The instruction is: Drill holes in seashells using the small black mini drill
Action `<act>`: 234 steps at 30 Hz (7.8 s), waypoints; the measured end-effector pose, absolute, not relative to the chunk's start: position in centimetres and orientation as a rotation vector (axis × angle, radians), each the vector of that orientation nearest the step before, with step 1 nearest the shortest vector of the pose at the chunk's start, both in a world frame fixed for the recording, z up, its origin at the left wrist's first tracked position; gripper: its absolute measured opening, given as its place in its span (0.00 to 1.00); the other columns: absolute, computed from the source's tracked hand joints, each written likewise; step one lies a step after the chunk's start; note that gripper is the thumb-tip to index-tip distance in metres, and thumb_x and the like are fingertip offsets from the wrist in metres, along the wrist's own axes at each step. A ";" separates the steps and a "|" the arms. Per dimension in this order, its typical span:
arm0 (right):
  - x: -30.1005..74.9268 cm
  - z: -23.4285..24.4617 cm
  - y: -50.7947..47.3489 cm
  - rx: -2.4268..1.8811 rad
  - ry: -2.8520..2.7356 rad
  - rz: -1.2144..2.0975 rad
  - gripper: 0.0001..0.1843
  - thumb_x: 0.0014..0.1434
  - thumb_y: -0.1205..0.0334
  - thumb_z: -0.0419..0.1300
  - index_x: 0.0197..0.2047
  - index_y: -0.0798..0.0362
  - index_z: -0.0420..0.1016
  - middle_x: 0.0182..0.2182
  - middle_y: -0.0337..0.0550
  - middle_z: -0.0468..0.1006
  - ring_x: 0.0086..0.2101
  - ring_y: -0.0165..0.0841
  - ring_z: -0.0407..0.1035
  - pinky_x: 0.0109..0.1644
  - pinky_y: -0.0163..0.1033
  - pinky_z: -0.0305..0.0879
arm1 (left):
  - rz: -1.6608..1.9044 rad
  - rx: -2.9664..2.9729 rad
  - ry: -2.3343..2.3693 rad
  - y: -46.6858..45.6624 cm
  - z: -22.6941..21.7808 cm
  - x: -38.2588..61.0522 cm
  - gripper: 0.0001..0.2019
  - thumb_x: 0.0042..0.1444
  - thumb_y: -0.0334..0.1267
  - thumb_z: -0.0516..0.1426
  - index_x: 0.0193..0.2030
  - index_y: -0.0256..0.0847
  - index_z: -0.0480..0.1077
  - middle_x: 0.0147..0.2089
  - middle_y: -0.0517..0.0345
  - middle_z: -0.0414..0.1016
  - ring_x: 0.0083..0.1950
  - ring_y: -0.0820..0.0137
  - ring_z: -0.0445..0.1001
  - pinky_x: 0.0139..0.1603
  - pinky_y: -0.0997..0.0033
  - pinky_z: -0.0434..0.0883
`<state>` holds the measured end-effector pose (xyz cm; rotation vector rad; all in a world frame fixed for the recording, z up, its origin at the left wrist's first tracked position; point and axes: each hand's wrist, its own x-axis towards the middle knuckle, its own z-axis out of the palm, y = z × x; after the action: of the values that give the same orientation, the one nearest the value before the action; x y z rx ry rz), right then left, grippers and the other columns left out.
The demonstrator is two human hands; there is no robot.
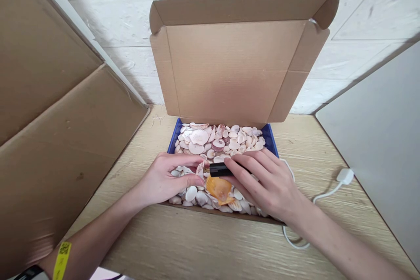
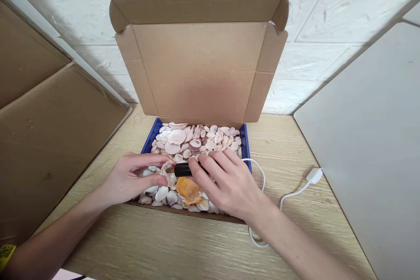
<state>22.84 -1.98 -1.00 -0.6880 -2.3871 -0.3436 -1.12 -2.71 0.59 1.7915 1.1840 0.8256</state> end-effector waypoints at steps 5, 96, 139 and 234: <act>22.5 -1.1 -2.1 -0.714 -2.488 -0.278 0.08 0.64 0.66 0.55 0.45 0.60 0.69 0.31 0.41 0.75 0.29 0.28 0.66 0.28 0.33 0.61 | 0.905 1.882 1.089 -2.5 0.2 -1.3 0.12 0.49 0.33 0.66 0.42 0.46 0.80 0.40 0.58 0.84 0.40 0.67 0.81 0.44 0.72 0.76; 22.4 -1.3 -1.8 -0.858 -2.393 -0.254 0.17 0.64 0.64 0.55 0.53 0.65 0.68 0.31 0.46 0.78 0.29 0.31 0.68 0.30 0.36 0.63 | 0.989 1.660 1.319 -2.6 -0.4 -1.2 0.09 0.58 0.35 0.59 0.46 0.41 0.74 0.50 0.54 0.80 0.51 0.64 0.78 0.50 0.68 0.76; 23.0 -0.6 -2.2 -0.715 -2.302 -0.463 0.13 0.62 0.73 0.51 0.49 0.62 0.71 0.40 0.53 0.79 0.41 0.38 0.69 0.43 0.47 0.61 | 0.746 1.694 1.268 -2.5 0.7 -1.1 0.10 0.49 0.32 0.64 0.40 0.38 0.79 0.38 0.57 0.84 0.35 0.69 0.80 0.38 0.76 0.76; 23.2 -1.1 -2.0 -0.757 -2.247 -0.386 0.16 0.60 0.70 0.58 0.52 0.60 0.70 0.40 0.52 0.78 0.40 0.38 0.69 0.41 0.43 0.64 | 0.796 1.677 1.221 -2.4 0.4 -1.2 0.09 0.50 0.33 0.63 0.40 0.37 0.79 0.36 0.56 0.83 0.32 0.71 0.78 0.33 0.78 0.75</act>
<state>23.22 -1.97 -1.12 -0.7573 -2.2471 -0.3862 -1.25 -2.41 0.44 1.6767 1.2213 0.7963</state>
